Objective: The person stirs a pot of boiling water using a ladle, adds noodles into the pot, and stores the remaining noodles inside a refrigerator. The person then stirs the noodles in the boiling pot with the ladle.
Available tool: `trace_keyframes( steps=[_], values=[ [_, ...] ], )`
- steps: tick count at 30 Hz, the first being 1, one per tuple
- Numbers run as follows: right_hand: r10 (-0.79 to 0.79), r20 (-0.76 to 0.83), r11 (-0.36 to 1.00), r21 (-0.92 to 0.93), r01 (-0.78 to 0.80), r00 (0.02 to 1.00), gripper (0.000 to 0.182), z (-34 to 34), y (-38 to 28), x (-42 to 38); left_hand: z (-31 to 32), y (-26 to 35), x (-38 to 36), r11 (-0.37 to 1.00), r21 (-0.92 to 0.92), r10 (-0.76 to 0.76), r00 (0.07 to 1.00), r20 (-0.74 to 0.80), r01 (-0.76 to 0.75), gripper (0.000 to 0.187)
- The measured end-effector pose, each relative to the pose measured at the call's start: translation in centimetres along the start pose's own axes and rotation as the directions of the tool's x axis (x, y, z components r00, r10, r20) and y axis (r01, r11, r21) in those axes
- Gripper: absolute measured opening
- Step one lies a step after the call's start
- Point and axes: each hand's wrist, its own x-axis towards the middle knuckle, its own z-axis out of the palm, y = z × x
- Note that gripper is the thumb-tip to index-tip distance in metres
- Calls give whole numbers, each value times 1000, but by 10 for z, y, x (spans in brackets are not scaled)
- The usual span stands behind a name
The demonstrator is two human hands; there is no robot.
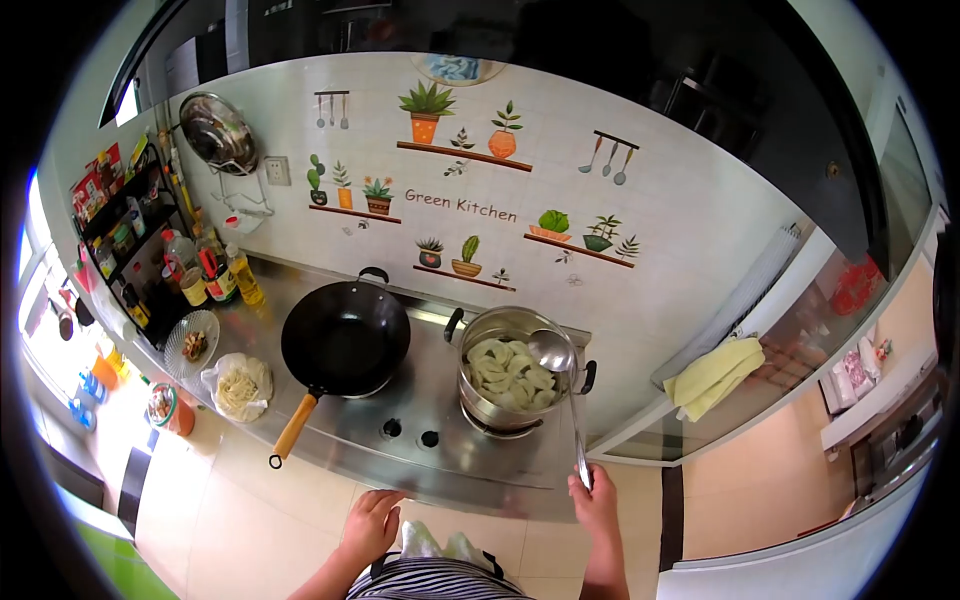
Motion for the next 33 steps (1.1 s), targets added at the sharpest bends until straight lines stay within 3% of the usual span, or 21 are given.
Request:
trace_keyframes(
  steps=[8, 12, 19, 22, 24, 29, 33],
  values=[
    [-52, -52, 976, -212, 40, 997, 25, -10, -18, -14, 5, -8, -3, 999, 3, 37, 999, 12, -37, 27],
    [83, -38, 981, -175, -88, 996, 26, -20, -31, -18, 5, -5, -1, 999, -2, 36, 999, 38, -36, 27],
    [3, -20, 927, -375, -10, 1000, 36, -42, -35, -10, 5, 1, 0, 1000, -9, 25, 997, 68, -24, 27],
    [-24, 17, 900, -435, 29, 1000, 39, -56, -46, 5, 4, 3, 0, 999, -2, 33, 996, 81, -33, 27],
    [-67, 157, 800, -581, 147, 985, 41, -72, -43, 19, 5, 3, 0, 999, -4, 36, 995, 88, -36, 26],
    [-147, 337, 709, -620, 336, 930, 40, -100, -64, 49, 6, 6, -3, 999, -9, 42, 994, 97, -41, 26],
    [-123, 405, 652, -655, 381, 906, 38, -115, -89, 68, 8, 5, -7, 999, 14, 48, 993, 105, -49, 25]
  ],
)
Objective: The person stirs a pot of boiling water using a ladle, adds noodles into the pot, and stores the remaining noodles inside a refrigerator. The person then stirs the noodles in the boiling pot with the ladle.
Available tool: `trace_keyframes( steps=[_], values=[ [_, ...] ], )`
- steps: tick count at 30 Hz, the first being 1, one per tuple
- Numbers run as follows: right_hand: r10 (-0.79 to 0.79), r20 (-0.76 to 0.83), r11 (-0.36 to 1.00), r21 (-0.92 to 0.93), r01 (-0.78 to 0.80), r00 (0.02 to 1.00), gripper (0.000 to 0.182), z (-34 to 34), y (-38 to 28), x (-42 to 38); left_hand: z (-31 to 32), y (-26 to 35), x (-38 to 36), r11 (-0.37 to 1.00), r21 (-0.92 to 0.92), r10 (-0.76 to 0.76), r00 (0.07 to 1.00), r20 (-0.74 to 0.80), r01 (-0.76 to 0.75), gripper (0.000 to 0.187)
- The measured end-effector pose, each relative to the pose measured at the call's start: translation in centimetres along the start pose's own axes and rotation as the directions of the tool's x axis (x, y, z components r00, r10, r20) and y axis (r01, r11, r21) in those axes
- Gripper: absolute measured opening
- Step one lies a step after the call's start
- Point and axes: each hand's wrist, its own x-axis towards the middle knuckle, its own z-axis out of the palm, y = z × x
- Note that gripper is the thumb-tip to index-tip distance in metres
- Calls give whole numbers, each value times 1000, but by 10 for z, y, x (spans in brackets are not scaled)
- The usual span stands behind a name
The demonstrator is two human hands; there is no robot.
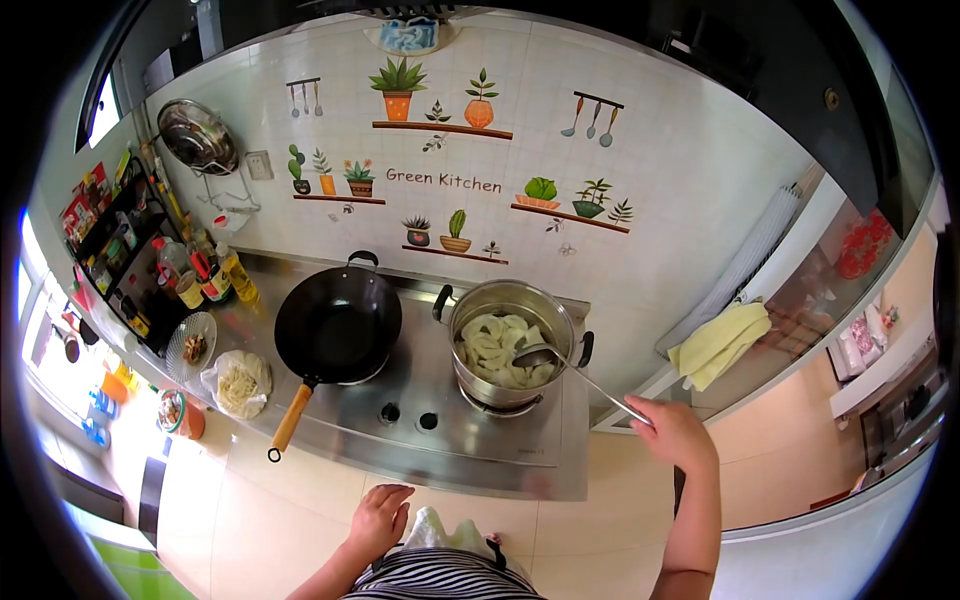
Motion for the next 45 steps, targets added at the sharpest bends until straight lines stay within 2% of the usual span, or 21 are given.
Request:
trace_keyframes(
  steps=[3, 9, 11, 12, 14, 17, 21, 23, 27, 29, 31, 33, 37, 40, 42, 45],
  values=[
    [-4, 32, 999, -48, 6, 999, 36, -22, -3, 13, 0, 3, 0, 1000, 7, -7, 1000, 6, 7, 25],
    [-113, 18, 988, -103, 114, 993, 31, -36, 2, 40, 0, 8, 1, 999, 34, -7, 1000, 2, 7, 26],
    [-95, 117, 986, -124, 110, 989, 31, -42, -7, 51, 1, 10, 1, 999, 38, -11, 1000, 0, 11, 26],
    [-99, 117, 986, -125, 113, 988, 31, -44, -11, 58, 1, 10, 1, 999, 28, -22, 1000, 10, 21, 26],
    [-29, 246, 989, -135, 64, 969, 32, -43, -14, 70, 1, 11, 1, 999, 18, -33, 999, 16, 32, 25],
    [-77, 274, 983, -139, 118, 959, 33, -31, -12, 84, -1, 12, 0, 999, 18, -37, 999, 25, 37, 25],
    [-107, 339, 980, -125, 158, 935, 31, -23, -22, 95, -2, 11, -2, 999, 41, -29, 1000, 6, 29, 25],
    [-118, 362, 989, -37, 141, 924, 32, -13, -23, 100, -1, 9, -4, 998, 62, -17, 1000, -8, 18, 26],
    [-128, 377, 991, 15, 132, 918, 33, 13, -31, 102, 0, 7, -7, 997, 69, -19, 1000, -9, 19, 26],
    [-77, 322, 997, 40, 68, 944, 34, 23, -44, 98, -1, 7, -8, 997, 72, -20, 1000, -5, 20, 26],
    [-78, 307, 997, 30, 72, 948, 34, 35, -51, 96, -2, 8, -7, 998, 66, -25, 1000, -2, 25, 26],
    [-132, 192, 991, 45, 126, 972, 35, 49, -53, 96, -3, 9, -8, 997, 69, -31, 1000, 3, 31, 26],
    [-133, 131, 991, 20, 131, 982, 36, 80, -49, 105, -3, 11, -10, 997, 65, -52, 998, 19, 51, 26],
    [-122, 64, 992, -32, 124, 990, 37, 85, -51, 108, -3, 10, -13, 996, 76, -58, 998, 22, 56, 26],
    [14, 49, 988, -157, -7, 999, 27, 81, -55, 110, -4, 9, -16, 995, 76, -64, 998, 24, 62, 26],
    [6, -41, 983, -183, -13, 999, 24, 77, -39, 105, -3, 7, -21, 995, 71, -75, 997, 23, 73, 26]
  ],
)
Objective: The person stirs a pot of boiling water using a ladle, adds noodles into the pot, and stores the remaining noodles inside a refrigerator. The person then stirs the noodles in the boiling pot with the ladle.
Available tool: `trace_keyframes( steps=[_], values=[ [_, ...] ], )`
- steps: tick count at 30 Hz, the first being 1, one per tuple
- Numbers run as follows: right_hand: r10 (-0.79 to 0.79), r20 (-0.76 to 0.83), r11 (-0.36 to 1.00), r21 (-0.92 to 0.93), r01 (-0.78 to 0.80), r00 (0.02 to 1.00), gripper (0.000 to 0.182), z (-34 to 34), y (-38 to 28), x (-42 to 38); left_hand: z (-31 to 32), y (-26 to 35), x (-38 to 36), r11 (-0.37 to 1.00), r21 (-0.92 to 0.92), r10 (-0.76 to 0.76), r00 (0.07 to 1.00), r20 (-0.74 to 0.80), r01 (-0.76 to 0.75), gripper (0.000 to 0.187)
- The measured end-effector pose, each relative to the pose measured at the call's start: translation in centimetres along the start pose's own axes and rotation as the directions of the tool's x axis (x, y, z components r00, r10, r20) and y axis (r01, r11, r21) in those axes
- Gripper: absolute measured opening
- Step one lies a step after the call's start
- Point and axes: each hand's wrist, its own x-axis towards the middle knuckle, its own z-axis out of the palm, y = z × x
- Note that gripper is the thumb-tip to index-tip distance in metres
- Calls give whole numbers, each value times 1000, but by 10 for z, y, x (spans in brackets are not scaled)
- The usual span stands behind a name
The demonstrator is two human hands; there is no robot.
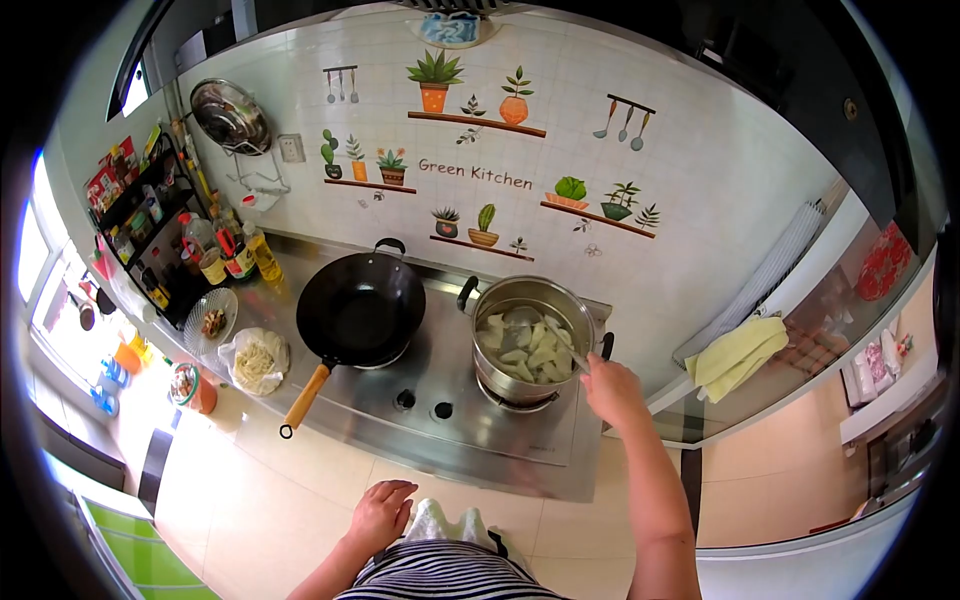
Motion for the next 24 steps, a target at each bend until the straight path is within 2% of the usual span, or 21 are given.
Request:
trace_keyframes(
  steps=[4, 5, 12, 14, 15, 17, 18, 20, 24],
  values=[
    [4, -71, 1000, 24, -2, 997, 35, -17, 18, -15, 0, 1, -2, 1000, -14, 2, 1000, -1, -2, 25],
    [49, -17, 998, 43, -49, 999, 39, -24, 19, -19, 0, 1, -2, 1000, -15, 4, 1000, -1, -4, 25],
    [121, -113, 990, 88, -111, 986, 38, -30, 30, -60, 1, 4, 0, 999, -16, 32, 999, 18, -31, 25],
    [108, -217, 984, 165, -72, 970, 38, -19, 35, -72, 2, 4, 0, 999, -15, 35, 999, 22, -35, 25],
    [109, -215, 984, 164, -74, 970, 38, -17, 34, -78, 2, 4, 0, 999, -16, 40, 999, 26, -40, 25],
    [162, -243, 951, 299, -85, 956, 39, -11, 31, -88, 3, 4, 0, 999, -18, 44, 999, 31, -44, 26],
    [162, -241, 951, 298, -86, 957, 39, -7, 30, -93, 3, 4, 0, 999, -20, 46, 998, 32, -45, 26],
    [275, -197, 885, 433, -168, 941, 39, 0, 27, -102, 3, 5, 1, 999, -21, 48, 998, 32, -47, 26],
    [314, -201, 856, 484, -185, 928, 38, 10, 22, -117, 1, 6, 1, 999, -22, 35, 999, 37, -35, 26]
  ],
)
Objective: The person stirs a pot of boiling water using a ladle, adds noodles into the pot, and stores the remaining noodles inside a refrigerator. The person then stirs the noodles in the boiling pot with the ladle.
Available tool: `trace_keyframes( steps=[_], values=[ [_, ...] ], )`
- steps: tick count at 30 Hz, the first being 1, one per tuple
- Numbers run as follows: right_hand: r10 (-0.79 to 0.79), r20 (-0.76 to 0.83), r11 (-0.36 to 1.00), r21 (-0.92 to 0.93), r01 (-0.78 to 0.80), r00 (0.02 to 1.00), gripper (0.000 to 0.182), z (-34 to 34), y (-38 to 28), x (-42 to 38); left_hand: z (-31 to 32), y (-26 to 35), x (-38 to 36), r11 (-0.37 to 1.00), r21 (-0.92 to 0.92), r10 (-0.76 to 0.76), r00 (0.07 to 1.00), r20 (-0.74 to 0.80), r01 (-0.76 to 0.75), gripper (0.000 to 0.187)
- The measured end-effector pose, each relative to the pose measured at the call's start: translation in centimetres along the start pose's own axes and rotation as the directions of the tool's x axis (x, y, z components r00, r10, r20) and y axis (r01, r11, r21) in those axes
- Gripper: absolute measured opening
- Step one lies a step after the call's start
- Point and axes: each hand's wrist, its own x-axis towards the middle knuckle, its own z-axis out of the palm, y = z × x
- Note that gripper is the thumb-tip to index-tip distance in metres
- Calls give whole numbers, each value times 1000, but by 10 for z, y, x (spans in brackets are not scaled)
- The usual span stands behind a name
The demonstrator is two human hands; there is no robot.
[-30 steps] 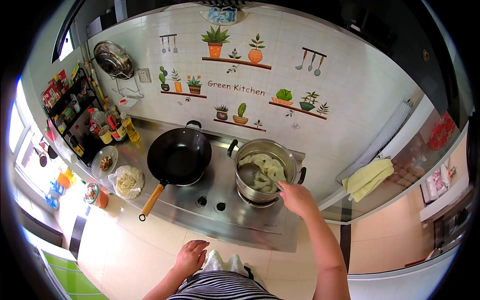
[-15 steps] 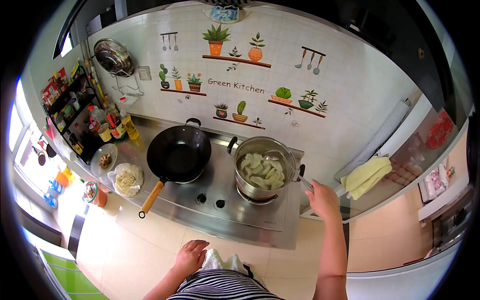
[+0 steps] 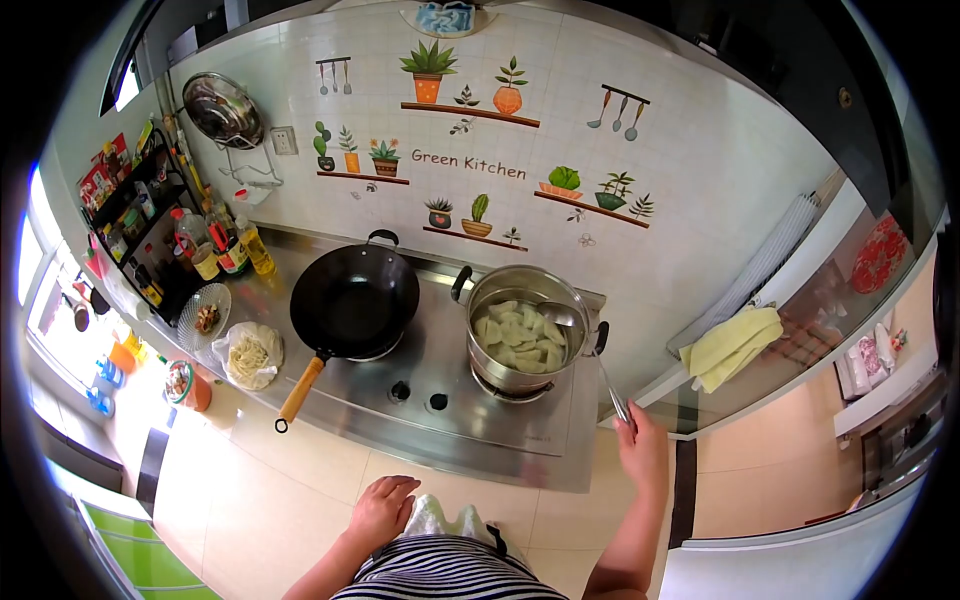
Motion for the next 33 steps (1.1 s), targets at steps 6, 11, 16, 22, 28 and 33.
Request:
trace_keyframes(
  steps=[6, 11, 16, 22, 28, 33],
  values=[
    [80, -21, 994, 73, -78, 997, 39, 3, -2, -15, 0, -4, -2, 1000, 2, -7, 1000, -1, 7, 26],
    [103, -47, 985, 146, -96, 994, 37, 5, -4, -21, 1, -6, -3, 1000, 2, 3, 1000, 1, -3, 26],
    [121, -56, 979, 169, -110, 991, 36, 4, -8, -23, 0, -3, -3, 1000, 2, 3, 1000, 8, -3, 25],
    [125, -69, 975, 194, -110, 990, 35, 8, -5, -25, 3, -5, -6, 1000, 0, 11, 1000, -1, -11, 25],
    [137, -63, 971, 207, -122, 989, 35, 8, -7, -26, 3, -5, -7, 1000, 14, 23, 1000, 4, -23, 25],
    [141, -65, 967, 225, -123, 988, 35, 9, -7, -26, 3, -4, -8, 1000, 17, 12, 1000, 12, -12, 24]
  ],
)
